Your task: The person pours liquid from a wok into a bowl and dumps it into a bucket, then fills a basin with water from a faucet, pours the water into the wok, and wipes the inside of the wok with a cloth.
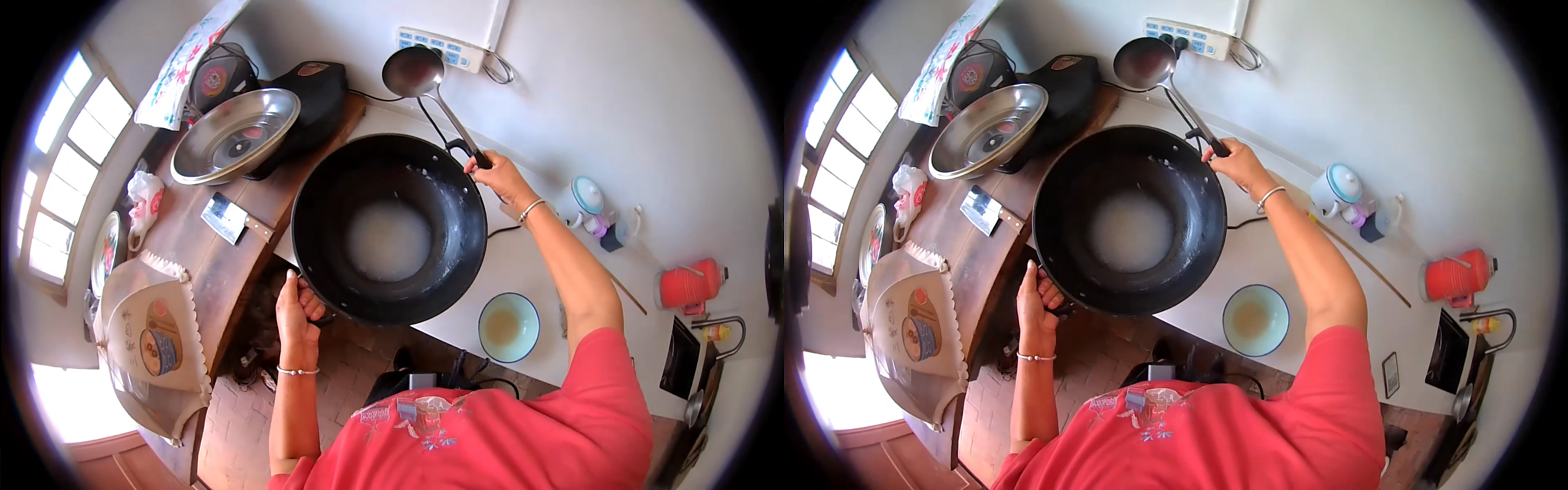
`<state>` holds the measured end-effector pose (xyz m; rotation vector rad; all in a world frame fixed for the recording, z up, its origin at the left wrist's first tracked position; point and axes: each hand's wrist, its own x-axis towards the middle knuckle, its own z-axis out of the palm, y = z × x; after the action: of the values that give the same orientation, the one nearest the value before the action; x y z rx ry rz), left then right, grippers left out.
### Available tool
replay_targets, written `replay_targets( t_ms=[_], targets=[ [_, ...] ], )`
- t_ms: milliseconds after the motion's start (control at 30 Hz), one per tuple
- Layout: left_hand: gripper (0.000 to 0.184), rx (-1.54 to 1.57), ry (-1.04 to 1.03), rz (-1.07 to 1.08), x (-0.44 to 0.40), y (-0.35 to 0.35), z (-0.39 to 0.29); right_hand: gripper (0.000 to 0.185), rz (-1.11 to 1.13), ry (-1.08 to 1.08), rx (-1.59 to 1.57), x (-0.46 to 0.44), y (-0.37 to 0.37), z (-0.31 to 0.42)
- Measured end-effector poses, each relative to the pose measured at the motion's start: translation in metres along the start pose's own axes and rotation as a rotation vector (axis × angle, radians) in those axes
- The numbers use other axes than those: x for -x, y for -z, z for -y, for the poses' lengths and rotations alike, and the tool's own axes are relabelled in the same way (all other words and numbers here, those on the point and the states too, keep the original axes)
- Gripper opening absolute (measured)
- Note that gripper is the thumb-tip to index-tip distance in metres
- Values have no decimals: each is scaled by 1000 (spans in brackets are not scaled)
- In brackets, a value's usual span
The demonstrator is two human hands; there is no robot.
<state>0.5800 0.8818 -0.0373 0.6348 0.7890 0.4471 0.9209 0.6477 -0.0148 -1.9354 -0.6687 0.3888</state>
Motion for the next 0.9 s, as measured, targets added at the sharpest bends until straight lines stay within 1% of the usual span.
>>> replay_targets(
  t_ms=[67, 100, 133, 200, 233, 333, 367, 433, 467, 600, 700, 767, 900],
  targets=[
    [31, -52, -57, -25, 8, -8, -2, 15, -31, -68, -47, 13, 4, 18],
    [30, -41, -72, 6, 11, -11, -2, 15, -42, -97, -46, 18, 7, 23],
    [30, -47, -61, 3, 14, -12, -1, 15, -44, -110, -47, 18, 9, 16],
    [30, -37, -81, 38, 19, -14, 1, 15, -47, -2, -86, 17, 15, 5],
    [29, -28, -86, 38, 23, -15, 3, 16, -45, 10, -101, 18, 18, 3],
    [28, -57, -122, 66, 38, -24, 11, 16, -70, -65, -144, 27, 28, 3],
    [28, -59, -120, 68, 42, -25, 15, 16, -75, -23, -167, 30, 29, 0],
    [26, -87, -183, 87, 48, -27, 22, 16, -85, -4, -178, 35, 33, 0],
    [26, -90, -180, 89, 49, -27, 23, 16, -91, 14, -187, 37, 33, 0],
    [24, -128, -242, 115, 64, -35, 34, 17, -86, -55, -207, 47, 43, -4],
    [23, -145, -287, 119, 78, -45, 38, 18, -78, -88, -286, 51, 46, -6],
    [20, -149, -318, 131, 85, -48, 43, 18, -93, -83, -289, 54, 48, -8],
    [18, -156, -361, 135, 100, -56, 54, 18, -114, -82, -322, 62, 52, -5]
  ],
)
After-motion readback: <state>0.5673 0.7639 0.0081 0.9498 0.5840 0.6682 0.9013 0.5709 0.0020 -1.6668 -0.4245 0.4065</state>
